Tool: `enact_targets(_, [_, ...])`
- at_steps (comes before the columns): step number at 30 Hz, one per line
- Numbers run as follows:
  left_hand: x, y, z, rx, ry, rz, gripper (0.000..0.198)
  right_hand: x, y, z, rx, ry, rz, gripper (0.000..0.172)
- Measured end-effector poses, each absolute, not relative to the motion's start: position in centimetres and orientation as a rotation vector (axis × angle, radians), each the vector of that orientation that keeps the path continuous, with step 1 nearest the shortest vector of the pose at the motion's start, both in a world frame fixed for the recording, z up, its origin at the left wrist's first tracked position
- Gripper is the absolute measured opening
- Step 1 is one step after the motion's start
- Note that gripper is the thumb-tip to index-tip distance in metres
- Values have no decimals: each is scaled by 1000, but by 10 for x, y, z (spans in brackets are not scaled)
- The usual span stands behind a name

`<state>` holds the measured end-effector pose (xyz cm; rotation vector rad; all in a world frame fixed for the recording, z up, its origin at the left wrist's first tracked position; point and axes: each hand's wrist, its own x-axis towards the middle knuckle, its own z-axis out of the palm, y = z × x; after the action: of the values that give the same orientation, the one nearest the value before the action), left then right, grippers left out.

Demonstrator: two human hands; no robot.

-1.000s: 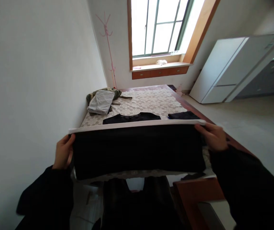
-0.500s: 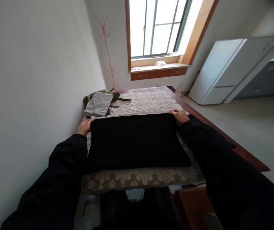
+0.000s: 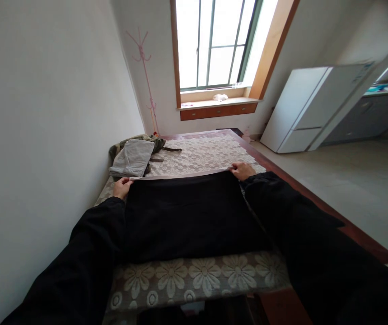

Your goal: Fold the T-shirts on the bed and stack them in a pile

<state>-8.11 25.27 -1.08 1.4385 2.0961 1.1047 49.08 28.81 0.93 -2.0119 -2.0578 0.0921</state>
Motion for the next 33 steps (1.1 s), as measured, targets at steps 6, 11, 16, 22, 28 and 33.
enact_targets(6, [-80,249,-10,1487,2177,1064,20,485,286,1,-2068,-2113,45,26])
enact_targets(11, [-85,245,-3,1551,2176,1018,15,488,282,7,-2092,-2122,31,28])
enact_targets(16, [-77,242,-2,1598,2211,1001,13,476,278,7,-2104,-2109,21,26])
enact_targets(22, [-75,209,17,1647,2189,973,29,473,250,20,-1976,-2084,-40,40])
enact_targets(28, [-83,76,39,1809,2039,607,40,510,111,23,-1701,-2057,254,41])
enact_targets(33, [-65,-26,27,1543,2082,550,47,532,8,-16,-1924,-1906,534,52])
